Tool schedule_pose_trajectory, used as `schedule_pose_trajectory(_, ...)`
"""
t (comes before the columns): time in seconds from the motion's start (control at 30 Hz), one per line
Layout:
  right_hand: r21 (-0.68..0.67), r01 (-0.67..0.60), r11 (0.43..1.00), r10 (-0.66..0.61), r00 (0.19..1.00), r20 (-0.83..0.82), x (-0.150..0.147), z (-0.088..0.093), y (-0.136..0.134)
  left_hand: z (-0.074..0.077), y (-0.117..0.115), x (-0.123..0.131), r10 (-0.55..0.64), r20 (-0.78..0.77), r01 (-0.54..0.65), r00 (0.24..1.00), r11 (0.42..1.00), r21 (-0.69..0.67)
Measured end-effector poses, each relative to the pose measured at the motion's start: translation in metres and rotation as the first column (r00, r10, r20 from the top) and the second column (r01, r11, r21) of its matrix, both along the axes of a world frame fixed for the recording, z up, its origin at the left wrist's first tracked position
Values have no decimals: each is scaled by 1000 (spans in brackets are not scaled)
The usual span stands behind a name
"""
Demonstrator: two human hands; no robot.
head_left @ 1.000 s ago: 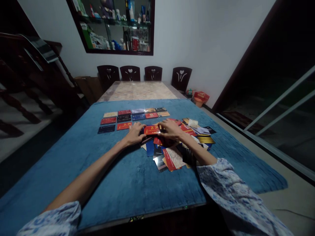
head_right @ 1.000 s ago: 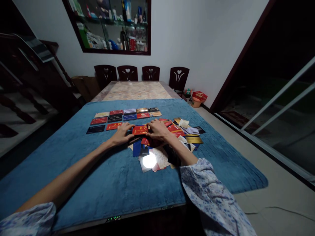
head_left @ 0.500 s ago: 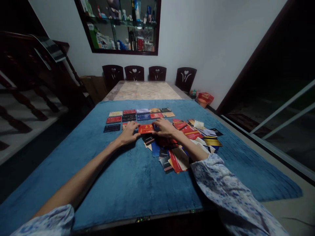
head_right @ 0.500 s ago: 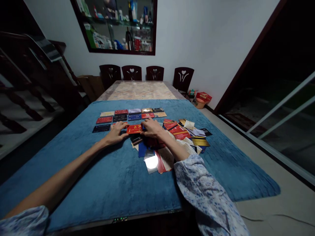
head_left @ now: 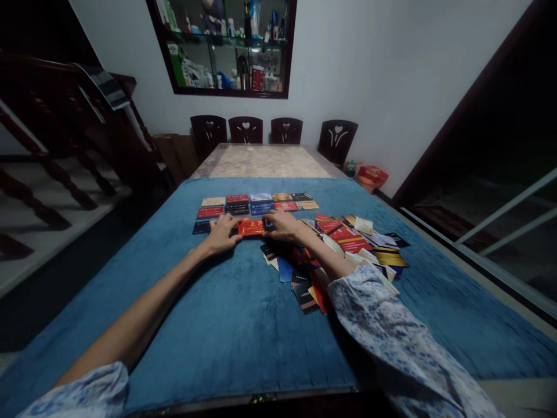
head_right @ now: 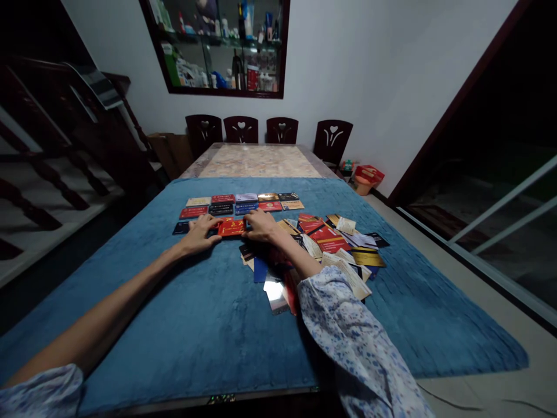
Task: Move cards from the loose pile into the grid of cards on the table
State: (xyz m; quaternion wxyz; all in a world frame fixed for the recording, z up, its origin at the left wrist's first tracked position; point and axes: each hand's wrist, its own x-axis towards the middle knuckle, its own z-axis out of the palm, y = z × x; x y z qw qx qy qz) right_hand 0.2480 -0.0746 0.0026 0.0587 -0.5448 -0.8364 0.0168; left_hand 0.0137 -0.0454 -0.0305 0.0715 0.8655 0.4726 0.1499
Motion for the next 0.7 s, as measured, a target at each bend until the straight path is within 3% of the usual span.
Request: schedule_pose_trajectory(0.7,-56,0,998,-1,1000,-18,-39,-7,39,5,33,-28,69,-159,-77,985,996,-46)
